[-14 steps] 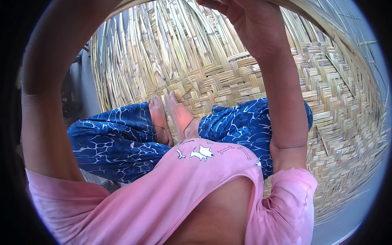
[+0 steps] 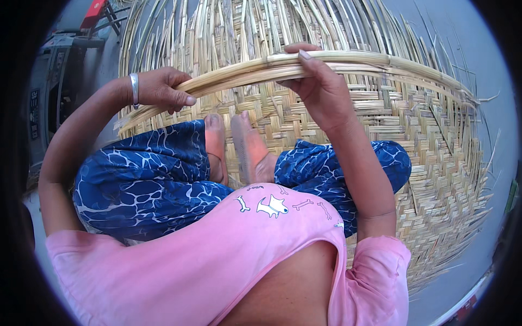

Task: The person weaves a large flat mat by hand, interlacing long dried palm strips in an over-and-under pattern. They repeatedly pick up new strips, thread them through the existing weave, and press the mat flat to tighten the structure.

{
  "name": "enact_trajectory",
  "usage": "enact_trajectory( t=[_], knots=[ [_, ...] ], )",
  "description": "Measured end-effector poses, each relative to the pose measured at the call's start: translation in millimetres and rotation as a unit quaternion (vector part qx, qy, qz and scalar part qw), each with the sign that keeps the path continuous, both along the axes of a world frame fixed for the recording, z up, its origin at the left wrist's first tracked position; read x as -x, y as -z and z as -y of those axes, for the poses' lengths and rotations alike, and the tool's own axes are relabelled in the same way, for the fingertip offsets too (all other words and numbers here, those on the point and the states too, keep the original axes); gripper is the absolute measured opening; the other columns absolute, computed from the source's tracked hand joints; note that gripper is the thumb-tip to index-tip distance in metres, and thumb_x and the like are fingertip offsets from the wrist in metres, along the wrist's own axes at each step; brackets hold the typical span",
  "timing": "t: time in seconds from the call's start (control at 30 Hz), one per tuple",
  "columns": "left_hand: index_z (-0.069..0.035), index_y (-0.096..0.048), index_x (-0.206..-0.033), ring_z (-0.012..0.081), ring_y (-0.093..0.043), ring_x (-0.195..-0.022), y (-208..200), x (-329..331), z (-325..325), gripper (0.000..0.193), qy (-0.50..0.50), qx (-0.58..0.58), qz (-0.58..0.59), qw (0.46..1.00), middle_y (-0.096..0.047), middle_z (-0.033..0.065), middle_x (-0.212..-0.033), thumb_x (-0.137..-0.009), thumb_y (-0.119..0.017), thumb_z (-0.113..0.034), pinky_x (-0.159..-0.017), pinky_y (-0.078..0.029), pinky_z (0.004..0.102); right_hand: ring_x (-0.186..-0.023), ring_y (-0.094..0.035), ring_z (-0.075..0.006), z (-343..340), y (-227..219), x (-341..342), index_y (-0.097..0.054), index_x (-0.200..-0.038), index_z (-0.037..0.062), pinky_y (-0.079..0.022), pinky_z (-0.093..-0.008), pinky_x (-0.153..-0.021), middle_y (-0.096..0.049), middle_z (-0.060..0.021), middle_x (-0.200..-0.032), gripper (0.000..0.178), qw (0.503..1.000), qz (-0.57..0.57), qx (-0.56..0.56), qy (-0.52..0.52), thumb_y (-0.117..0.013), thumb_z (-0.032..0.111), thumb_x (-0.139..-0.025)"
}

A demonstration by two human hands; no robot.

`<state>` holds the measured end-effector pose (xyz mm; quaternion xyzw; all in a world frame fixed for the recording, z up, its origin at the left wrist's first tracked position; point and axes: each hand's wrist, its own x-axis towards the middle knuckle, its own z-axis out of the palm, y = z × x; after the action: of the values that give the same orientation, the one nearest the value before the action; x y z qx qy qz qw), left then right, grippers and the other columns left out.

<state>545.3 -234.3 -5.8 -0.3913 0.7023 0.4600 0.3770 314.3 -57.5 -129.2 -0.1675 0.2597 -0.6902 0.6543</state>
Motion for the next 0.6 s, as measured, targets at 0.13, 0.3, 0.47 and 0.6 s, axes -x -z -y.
enact_trajectory(
  t=[0.13, 0.3, 0.47, 0.6],
  knots=[
    [0.0, -0.058, -0.09, 0.0183, -0.057, -0.062, 51.8, -69.7, -5.0, 0.041, 0.077, 0.035, 0.035, 0.996, -0.059, 0.0097, -0.068, -0.082, -0.063, -0.04, -0.058, -0.047, 0.0335, -0.104, -0.057, -0.0208, -23.8, 28.0, -59.9, -0.049, -0.118, 0.0013, -0.045, -0.0341, -0.089, -0.059, -0.0129, -0.109, 0.043, 0.926, -0.044, -0.165, -0.337, -0.048, 0.036, -0.092],
    [-0.003, -0.061, -0.091, 0.0371, -0.06, -0.077, 109.8, -123.9, -30.5, 0.045, 0.106, 0.084, -0.009, 0.991, -0.061, 0.0208, -0.081, -0.079, -0.063, -0.045, -0.069, -0.046, 0.0403, -0.093, -0.058, -0.0185, -9.8, 25.1, -85.0, -0.056, -0.112, -0.0027, -0.045, -0.0301, -0.086, -0.062, -0.013, -0.098, 0.046, 0.85, -0.379, 0.017, -0.366, -0.063, 0.033, -0.084],
    [0.001, -0.059, -0.084, 0.0394, -0.059, -0.075, 154.5, -145.4, -48.5, 0.057, 0.081, 0.045, -0.105, 0.99, -0.06, 0.0238, -0.078, -0.076, -0.061, -0.055, -0.067, -0.046, 0.0418, -0.082, -0.062, -0.0314, 108.3, 85.2, -90.8, -0.06, -0.093, -0.0001, -0.049, -0.0397, -0.071, -0.064, -0.0181, -0.087, 0.044, 0.644, -0.753, -0.042, -0.126, -0.063, 0.041, -0.079],
    [0.0, -0.057, -0.083, 0.0356, -0.056, -0.066, 159.1, -143.0, -50.4, 0.049, 0.098, 0.063, -0.124, 0.985, -0.057, 0.0207, -0.071, -0.078, -0.064, -0.049, -0.06, -0.044, 0.0387, -0.084, -0.061, -0.0337, 134.0, 133.6, -122.7, -0.055, -0.092, 0.0021, -0.05, -0.0421, -0.072, -0.061, -0.017, -0.094, 0.041, 0.49, -0.837, -0.122, -0.209, -0.062, 0.04, -0.079]
  ],
)
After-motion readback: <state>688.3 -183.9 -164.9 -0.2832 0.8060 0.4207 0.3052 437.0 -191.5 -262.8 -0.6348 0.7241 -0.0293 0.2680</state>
